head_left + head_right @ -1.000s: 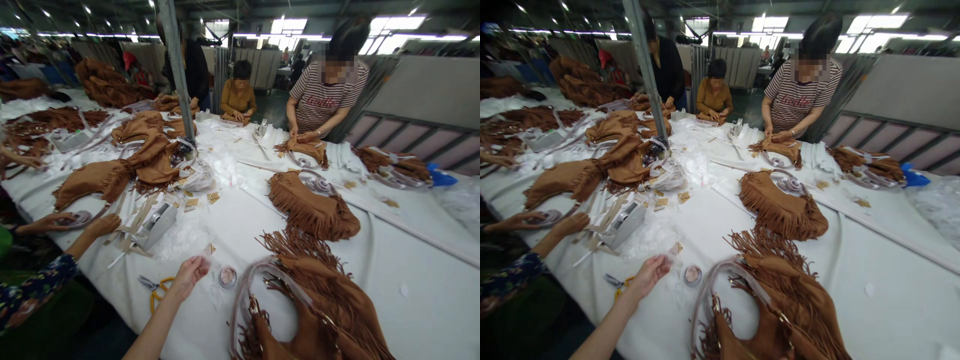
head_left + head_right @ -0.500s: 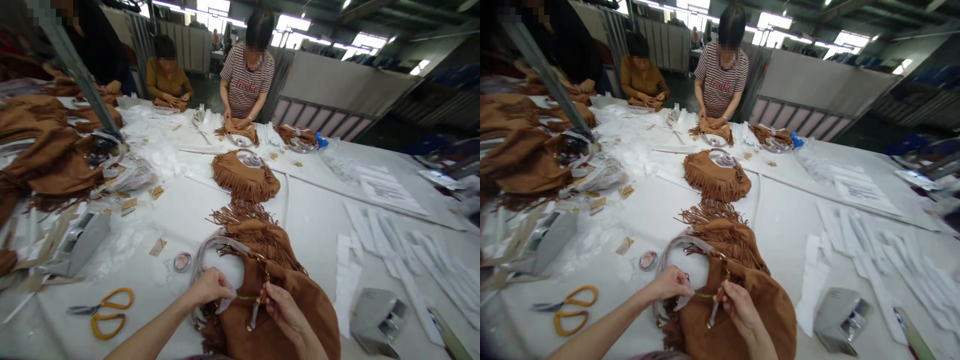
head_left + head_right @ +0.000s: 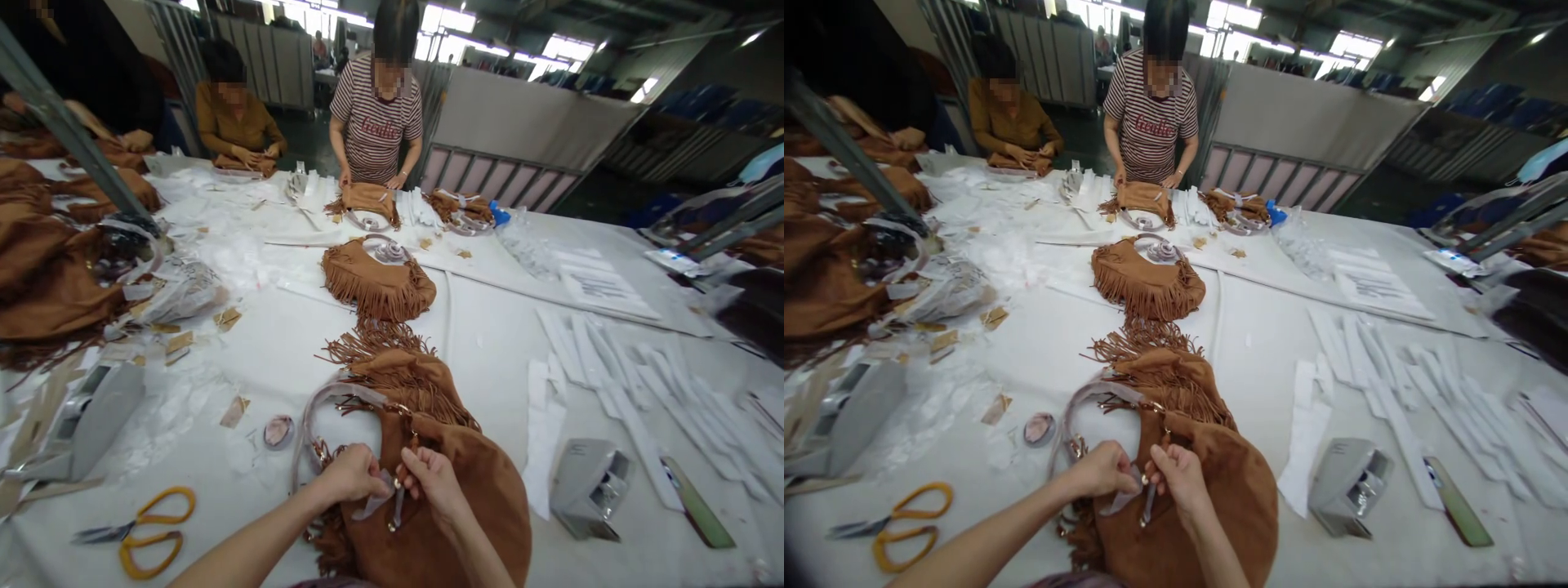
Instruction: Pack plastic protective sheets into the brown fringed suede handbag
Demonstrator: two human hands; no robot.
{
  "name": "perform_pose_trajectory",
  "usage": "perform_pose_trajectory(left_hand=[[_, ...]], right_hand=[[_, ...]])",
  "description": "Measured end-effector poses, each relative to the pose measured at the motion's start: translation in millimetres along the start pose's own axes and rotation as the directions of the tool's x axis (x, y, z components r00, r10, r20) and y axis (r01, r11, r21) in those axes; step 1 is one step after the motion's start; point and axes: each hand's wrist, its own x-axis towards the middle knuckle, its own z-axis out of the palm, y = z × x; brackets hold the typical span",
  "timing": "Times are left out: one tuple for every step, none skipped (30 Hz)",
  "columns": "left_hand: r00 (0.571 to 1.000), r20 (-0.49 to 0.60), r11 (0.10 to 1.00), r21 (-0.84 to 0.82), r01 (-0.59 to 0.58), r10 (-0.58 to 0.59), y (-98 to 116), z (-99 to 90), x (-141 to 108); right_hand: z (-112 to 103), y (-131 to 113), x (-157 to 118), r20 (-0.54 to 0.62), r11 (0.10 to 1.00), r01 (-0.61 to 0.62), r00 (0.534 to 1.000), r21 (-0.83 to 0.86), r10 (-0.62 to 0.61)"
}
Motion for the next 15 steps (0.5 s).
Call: perform_pose_trajectory(left_hand=[[1.0,0.003,1.0,0.006,0.001,-0.001,2,-0.2,0],[1.0,0.006,1.0,0.014,-0.002,0.002,4,-0.5,0],[1.0,0.012,1.0,0.019,-0.007,0.007,5,-0.8,0],[1.0,0.022,1.0,0.019,-0.016,0.016,6,-1.1,-1],[0.999,0.034,0.999,0.015,-0.029,0.028,6,-1.3,-1],[0.998,0.042,0.999,0.012,-0.049,0.048,6,-1.3,-1],[0.996,0.043,0.997,0.014,-0.077,0.076,4,-1.0,-1],[0.993,0.04,0.994,0.019,-0.108,0.108,3,-0.5,-1],[0.99,0.028,0.99,0.027,-0.136,0.135,1,0.2,-1],[0.988,0.007,0.987,0.038,-0.154,0.154,-1,1.3,0],[0.987,-0.021,0.986,0.053,-0.159,0.16,-3,2.5,0],[0.987,-0.053,0.986,0.072,-0.147,0.151,-5,4.0,0],[0.987,-0.088,0.987,0.098,-0.126,0.135,-6,5.5,0],[0.985,-0.123,0.986,0.131,-0.1,0.117,-6,7.0,0],[0.983,-0.152,0.983,0.169,-0.077,0.103,-6,8.4,-1]], right_hand=[[0,1,2,-0.006,1.0,0.002,1.0,-0.011,-0.002],[0,2,3,-0.013,1.0,0.005,1.0,-0.024,-0.005],[0,2,4,-0.023,0.999,0.012,1.0,-0.039,-0.013],[1,3,5,-0.034,0.998,0.021,0.999,-0.055,-0.023],[1,4,6,-0.042,0.997,0.031,0.999,-0.072,-0.034],[1,4,7,-0.048,0.995,0.039,0.998,-0.088,-0.044],[1,4,7,-0.052,0.994,0.047,0.997,-0.102,-0.052],[1,4,8,-0.053,0.992,0.052,0.997,-0.114,-0.058],[0,4,8,-0.05,0.991,0.052,0.997,-0.121,-0.058],[0,3,8,-0.042,0.991,0.046,0.998,-0.122,-0.052],[-1,1,8,-0.032,0.992,0.036,0.999,-0.119,-0.04],[-2,0,7,-0.02,0.993,0.027,0.999,-0.112,-0.03],[-4,-2,7,-0.008,0.994,0.024,1.0,-0.104,-0.024],[-5,-4,6,0.004,0.995,0.026,1.0,-0.097,-0.026],[-6,-5,5,0.017,0.995,0.034,0.999,-0.093,-0.033]])
